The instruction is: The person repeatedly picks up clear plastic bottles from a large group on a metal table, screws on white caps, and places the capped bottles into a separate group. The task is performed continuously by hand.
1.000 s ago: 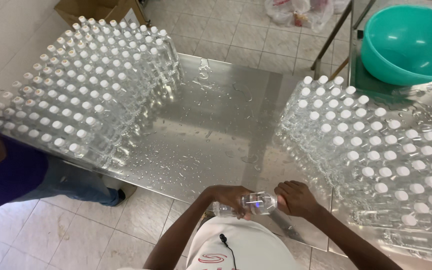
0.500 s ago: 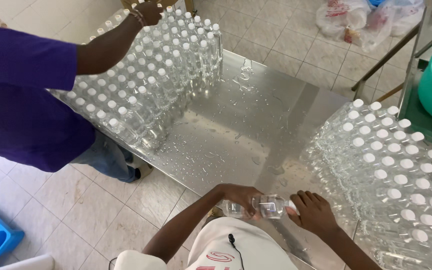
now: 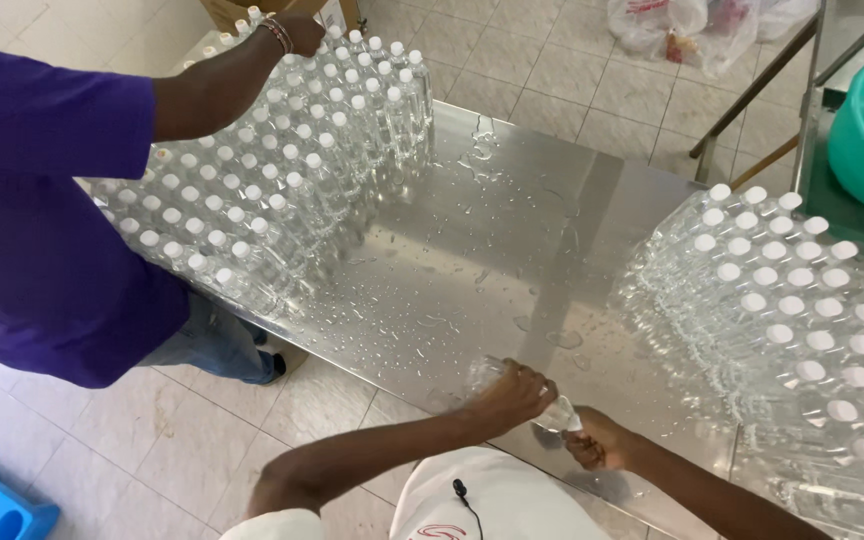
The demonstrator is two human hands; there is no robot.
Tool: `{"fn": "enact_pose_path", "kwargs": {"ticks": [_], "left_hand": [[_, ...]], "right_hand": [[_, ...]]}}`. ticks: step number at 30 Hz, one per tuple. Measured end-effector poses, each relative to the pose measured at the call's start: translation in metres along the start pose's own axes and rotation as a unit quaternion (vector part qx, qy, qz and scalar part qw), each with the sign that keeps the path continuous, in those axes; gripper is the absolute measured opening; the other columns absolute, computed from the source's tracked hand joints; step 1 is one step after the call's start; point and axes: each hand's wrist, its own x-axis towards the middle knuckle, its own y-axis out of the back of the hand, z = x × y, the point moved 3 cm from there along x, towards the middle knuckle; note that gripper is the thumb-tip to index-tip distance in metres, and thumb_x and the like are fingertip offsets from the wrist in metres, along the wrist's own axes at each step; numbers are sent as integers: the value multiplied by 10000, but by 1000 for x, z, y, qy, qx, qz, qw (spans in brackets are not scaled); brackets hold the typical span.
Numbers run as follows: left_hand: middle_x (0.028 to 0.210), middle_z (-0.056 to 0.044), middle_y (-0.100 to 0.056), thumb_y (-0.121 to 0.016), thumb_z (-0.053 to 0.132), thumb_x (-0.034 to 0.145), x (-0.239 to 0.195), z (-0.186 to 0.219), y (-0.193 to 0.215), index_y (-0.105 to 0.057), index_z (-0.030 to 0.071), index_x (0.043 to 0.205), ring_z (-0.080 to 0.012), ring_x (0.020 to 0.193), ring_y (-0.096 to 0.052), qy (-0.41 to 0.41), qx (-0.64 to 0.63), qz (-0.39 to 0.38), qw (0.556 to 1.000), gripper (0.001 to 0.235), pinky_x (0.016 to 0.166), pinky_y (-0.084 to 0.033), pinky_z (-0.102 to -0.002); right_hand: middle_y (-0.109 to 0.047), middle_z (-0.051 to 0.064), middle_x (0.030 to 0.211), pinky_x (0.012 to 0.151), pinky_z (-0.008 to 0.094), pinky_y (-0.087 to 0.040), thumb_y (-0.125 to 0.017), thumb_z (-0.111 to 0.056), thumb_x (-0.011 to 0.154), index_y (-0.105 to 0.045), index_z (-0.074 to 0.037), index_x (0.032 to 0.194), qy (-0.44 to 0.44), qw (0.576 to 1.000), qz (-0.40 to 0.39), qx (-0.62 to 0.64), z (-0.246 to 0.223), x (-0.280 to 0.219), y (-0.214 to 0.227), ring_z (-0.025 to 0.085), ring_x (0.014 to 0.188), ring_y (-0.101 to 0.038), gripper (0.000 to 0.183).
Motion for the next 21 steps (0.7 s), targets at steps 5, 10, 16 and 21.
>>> {"fn": "enact_pose_path", "kwargs": {"ticks": [5, 10, 16, 21], "left_hand": [[1325, -215, -711, -884, 47, 843, 12, -55, -10, -479, 68, 1527, -342, 1067, -751, -120, -94, 145, 978, 795, 929, -657, -528], [1371, -178, -686, -837, 451, 914, 15, -119, -56, -510, 103, 1551, -350, 1219, -646, 51, -422, 187, 886, 796, 1094, -499, -540], [1541, -179, -493, -990, 364, 713, 23, -211, -117, -489, 152, 1610, -379, 1453, -462, 370, -699, 210, 575, 1049, 1235, -452, -552], [1320, -147, -624, -887, 711, 696, 44, -320, -137, -570, 54, 1447, -303, 1174, -634, 344, -614, 420, 574, 1047, 973, -617, -410]], "right_hand": [[-325, -38, 482, 327, 283, -180, -439, -461, 1164, -476, -157, 599, 20, 990, -108, 88, 0, 12, -9, 92, 348, -212, 643], [-415, -51, 540, 344, 238, -294, -467, -754, 1069, -520, -107, 733, 231, 967, -62, 92, -51, -41, -5, 73, 382, -319, 731], [-398, -25, 526, 421, 317, -307, -374, -450, 1216, -557, -75, 742, 281, 945, 165, -20, -32, -44, -9, 151, 411, -310, 632], [-442, 15, 488, 462, 330, -366, -457, -360, 1170, -584, -46, 679, 207, 950, 232, -16, -1, -16, -33, 172, 390, -358, 596]]}}
